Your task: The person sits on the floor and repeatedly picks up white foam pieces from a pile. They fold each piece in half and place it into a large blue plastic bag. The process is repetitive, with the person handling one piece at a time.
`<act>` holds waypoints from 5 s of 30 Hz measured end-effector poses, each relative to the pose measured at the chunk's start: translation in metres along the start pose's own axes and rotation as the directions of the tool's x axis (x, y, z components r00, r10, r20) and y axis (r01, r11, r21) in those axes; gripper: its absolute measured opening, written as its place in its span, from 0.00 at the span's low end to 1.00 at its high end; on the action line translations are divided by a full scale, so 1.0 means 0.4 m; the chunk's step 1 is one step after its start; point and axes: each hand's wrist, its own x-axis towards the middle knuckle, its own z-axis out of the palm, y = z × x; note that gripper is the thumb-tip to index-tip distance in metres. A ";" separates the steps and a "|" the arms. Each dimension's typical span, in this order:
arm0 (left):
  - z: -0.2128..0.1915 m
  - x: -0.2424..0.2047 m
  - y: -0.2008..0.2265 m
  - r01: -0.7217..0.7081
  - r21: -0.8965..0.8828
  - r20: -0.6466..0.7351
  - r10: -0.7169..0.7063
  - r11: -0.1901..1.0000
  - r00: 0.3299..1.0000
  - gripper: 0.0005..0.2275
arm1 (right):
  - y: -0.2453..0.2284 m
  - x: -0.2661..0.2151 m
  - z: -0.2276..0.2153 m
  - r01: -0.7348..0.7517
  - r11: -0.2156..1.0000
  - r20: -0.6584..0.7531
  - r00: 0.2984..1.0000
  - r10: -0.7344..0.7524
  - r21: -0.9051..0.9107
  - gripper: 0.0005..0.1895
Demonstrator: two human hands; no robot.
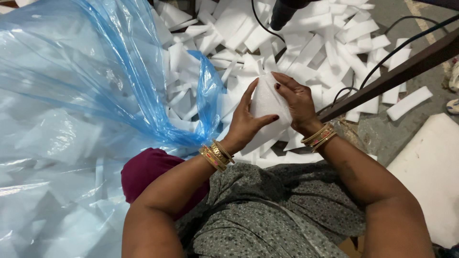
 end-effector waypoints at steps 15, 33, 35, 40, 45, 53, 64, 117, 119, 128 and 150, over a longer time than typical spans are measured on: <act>-0.005 -0.003 -0.010 0.082 0.216 -0.090 -0.064 0.973 0.994 0.45 | 0.012 0.018 0.014 0.001 0.995 0.023 1.000 -0.003 0.099 0.21; -0.039 0.104 -0.043 0.212 -0.143 0.123 -0.195 0.967 0.973 0.46 | -0.035 0.122 -0.034 -0.128 0.968 0.237 0.969 0.075 0.218 0.18; -0.044 0.133 -0.034 0.152 -0.125 0.117 -0.137 0.980 0.984 0.46 | -0.052 0.151 -0.033 -0.166 0.959 0.220 0.969 0.115 0.229 0.19; -0.083 0.229 -0.005 0.027 -0.157 0.093 -0.012 0.987 0.996 0.44 | -0.085 0.270 -0.036 -0.072 0.979 0.327 0.945 0.006 0.189 0.21; -0.133 0.336 0.020 -0.030 -0.232 0.059 0.045 0.972 0.997 0.44 | -0.101 0.453 -0.033 -0.132 0.946 0.493 0.869 -0.034 0.297 0.19; -0.187 0.368 0.021 -0.034 -0.254 0.041 0.046 0.967 0.998 0.44 | -0.112 0.541 0.012 -0.077 0.991 0.458 0.888 0.019 0.108 0.23; -0.028 0.129 -0.067 0.091 0.026 0.046 -0.092 0.996 0.995 0.45 | -0.050 0.125 0.004 -0.033 0.963 0.261 0.959 0.105 -0.266 0.28; -0.010 -0.045 -0.038 -0.111 0.136 0.234 0.077 0.985 0.969 0.53 | -0.041 -0.164 0.064 0.268 0.849 0.221 0.958 -0.184 -0.455 0.35; -0.009 -0.049 -0.044 -0.137 0.101 0.238 0.110 0.985 0.965 0.53 | -0.039 -0.165 0.064 0.299 0.815 0.241 0.949 -0.201 -0.497 0.34; -0.011 -0.034 -0.029 -0.155 0.121 0.173 0.132 0.981 0.976 0.33 | -0.037 -0.138 0.042 0.247 0.800 0.266 0.957 -0.114 -0.546 0.33; -1.134 0.179 -0.012 0.078 0.071 -0.816 0.013 0.994 0.577 0.13 | 0.108 -0.001 -0.141 0.058 0.098 0.104 0.823 0.559 -0.993 0.31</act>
